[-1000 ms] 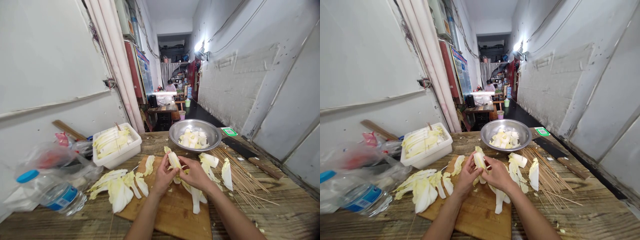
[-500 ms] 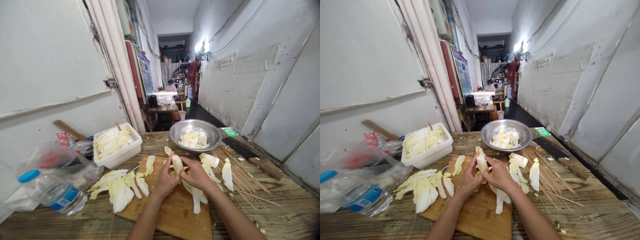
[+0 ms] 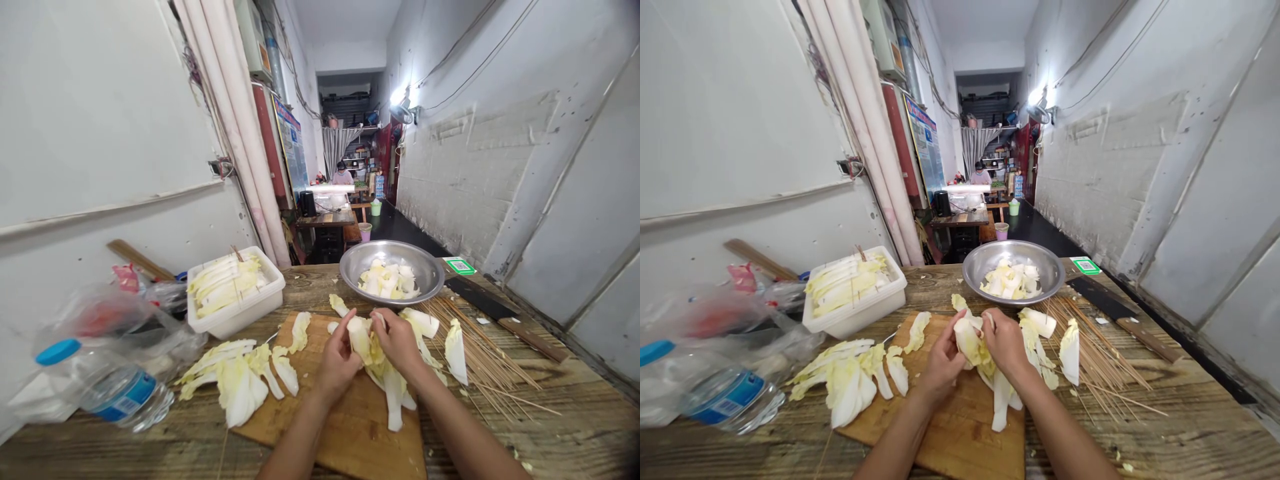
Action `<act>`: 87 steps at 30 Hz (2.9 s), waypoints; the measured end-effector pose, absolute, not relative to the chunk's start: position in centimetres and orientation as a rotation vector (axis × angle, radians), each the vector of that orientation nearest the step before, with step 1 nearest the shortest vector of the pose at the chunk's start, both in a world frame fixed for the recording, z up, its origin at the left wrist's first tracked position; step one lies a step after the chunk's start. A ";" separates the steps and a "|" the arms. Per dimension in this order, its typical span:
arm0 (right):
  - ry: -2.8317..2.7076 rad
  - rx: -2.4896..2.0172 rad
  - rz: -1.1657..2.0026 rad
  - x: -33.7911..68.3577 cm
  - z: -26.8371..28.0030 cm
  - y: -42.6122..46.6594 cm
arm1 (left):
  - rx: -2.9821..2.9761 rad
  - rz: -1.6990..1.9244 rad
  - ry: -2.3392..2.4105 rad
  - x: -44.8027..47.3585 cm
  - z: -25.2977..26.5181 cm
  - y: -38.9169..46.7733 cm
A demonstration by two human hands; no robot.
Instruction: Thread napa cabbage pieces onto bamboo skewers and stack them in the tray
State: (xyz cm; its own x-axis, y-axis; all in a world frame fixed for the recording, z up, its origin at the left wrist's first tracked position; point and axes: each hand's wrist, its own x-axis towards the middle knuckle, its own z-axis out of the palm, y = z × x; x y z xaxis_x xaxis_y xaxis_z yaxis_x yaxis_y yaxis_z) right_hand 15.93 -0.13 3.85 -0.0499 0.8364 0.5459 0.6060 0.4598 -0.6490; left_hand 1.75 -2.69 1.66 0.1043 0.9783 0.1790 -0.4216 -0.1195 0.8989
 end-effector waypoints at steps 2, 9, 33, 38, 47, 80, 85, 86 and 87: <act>-1.661 -1.247 0.297 16.4 4.1 0.0 | 0.956 1.428 0.688 1.4 1.9 -2.3; -1.480 -1.239 0.246 17.3 4.4 0.1 | 0.623 1.602 0.572 -1.2 2.5 -0.6; -1.909 -1.034 0.564 15.2 5.0 -1.1 | 0.846 1.335 0.542 0.4 2.4 -2.0; -1.892 -1.122 0.475 15.1 4.4 -1.0 | 0.873 1.341 0.559 0.6 2.0 -1.8; -2.002 -1.053 0.421 15.1 5.2 -1.2 | 0.859 1.336 0.563 0.4 1.9 -1.7; -2.011 -1.159 -0.097 16.0 4.2 -0.4 | 0.378 1.055 0.222 -2.0 3.4 -1.6; -1.952 -1.082 0.130 14.3 4.6 -1.7 | 0.444 1.101 0.311 -0.8 3.3 -1.8; -1.950 -1.068 0.179 14.0 4.7 -1.9 | 0.456 1.128 0.347 -0.5 3.2 -1.9; -1.949 -1.058 0.225 13.7 4.8 -2.1 | 0.473 1.160 0.385 -0.1 3.1 -2.0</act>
